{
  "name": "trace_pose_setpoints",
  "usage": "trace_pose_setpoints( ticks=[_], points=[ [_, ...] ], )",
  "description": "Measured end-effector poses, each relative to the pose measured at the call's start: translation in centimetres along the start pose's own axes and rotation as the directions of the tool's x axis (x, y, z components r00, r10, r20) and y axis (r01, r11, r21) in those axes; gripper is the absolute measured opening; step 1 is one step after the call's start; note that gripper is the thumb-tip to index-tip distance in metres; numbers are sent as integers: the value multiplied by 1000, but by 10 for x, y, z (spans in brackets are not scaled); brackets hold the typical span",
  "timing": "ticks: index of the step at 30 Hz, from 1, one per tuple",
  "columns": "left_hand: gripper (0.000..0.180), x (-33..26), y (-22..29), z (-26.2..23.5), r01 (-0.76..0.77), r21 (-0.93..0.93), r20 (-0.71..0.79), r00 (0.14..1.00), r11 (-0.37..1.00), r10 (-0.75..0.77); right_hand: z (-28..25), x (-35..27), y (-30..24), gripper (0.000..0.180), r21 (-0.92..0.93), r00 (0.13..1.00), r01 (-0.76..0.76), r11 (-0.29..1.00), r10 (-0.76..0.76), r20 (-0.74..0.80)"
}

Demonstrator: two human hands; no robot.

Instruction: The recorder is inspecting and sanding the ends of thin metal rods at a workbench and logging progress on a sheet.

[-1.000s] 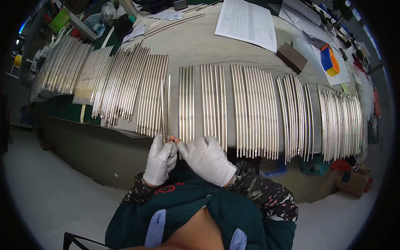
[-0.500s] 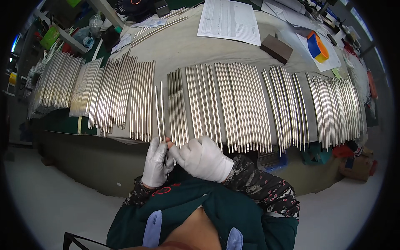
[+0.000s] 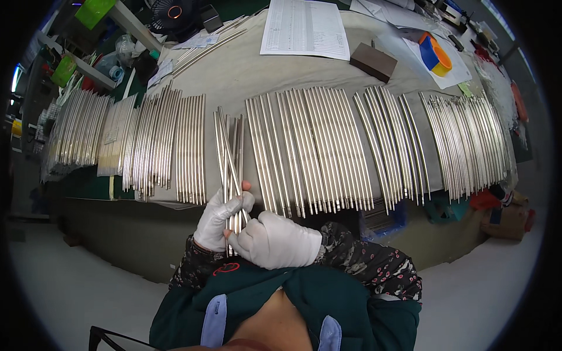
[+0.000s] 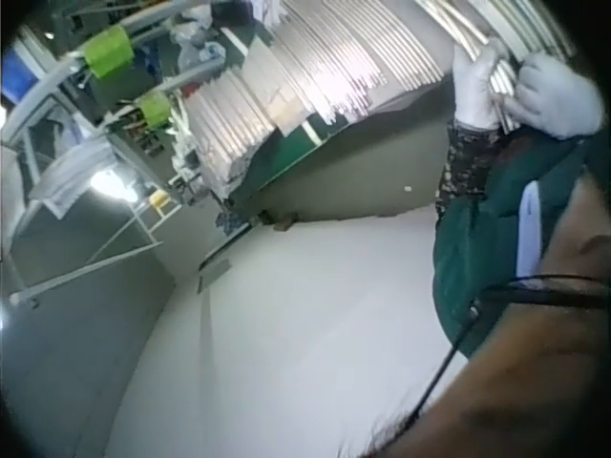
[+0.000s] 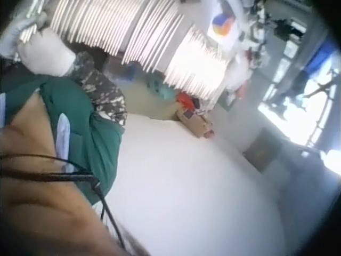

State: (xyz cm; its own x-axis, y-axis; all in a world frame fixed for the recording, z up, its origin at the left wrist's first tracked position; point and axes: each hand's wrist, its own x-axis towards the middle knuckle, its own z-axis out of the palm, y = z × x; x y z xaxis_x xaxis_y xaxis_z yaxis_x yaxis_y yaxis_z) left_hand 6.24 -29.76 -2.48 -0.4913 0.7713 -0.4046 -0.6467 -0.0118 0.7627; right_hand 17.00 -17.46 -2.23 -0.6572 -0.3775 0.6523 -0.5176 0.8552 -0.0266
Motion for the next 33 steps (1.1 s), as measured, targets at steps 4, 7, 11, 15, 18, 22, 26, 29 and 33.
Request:
trace_pose_setpoints(
  ticks=[4, 7, 11, 15, 18, 22, 26, 29, 33],
  points=[
    [29, -10, 13, 1, -178, 74, -14, 984, 981, 179, -10, -3, 5, 17, 84, 1000, 4, 996, -1, -32],
    [27, -20, 34, 0, -264, 0, -20, 964, 965, 264, -12, -11, 8, 27, 112, 997, -44, 993, 50, -51],
    [25, -36, 73, -21, -258, 127, -202, 939, 958, 279, -21, -18, 14, 22, 49, 993, -91, 995, 94, -72],
    [21, -26, 113, -58, -229, 580, -347, 799, 782, 492, -33, -27, 14, 16, -22, 974, -196, 980, 192, -117],
    [30, -17, 133, -111, -120, 850, -331, 635, 513, 698, -34, -39, 11, 31, -79, 970, -208, 975, 195, -143],
    [51, -1, 151, -176, 218, 956, -285, 522, 198, 804, -39, -44, 11, 34, -82, 973, -217, 973, 208, -103],
    [42, 13, 159, -158, 509, 857, -377, 506, 84, 776, -37, -42, 13, 34, -101, 972, -232, 968, 225, -73],
    [39, 23, 158, -154, 583, 807, -429, 473, 91, 770, -35, -40, 14, 33, -100, 974, -226, 969, 221, -57],
    [36, 35, 158, -144, 646, 762, -444, 483, 34, 755, -37, -41, 13, 33, -120, 968, -250, 961, 246, -45]
  ],
)
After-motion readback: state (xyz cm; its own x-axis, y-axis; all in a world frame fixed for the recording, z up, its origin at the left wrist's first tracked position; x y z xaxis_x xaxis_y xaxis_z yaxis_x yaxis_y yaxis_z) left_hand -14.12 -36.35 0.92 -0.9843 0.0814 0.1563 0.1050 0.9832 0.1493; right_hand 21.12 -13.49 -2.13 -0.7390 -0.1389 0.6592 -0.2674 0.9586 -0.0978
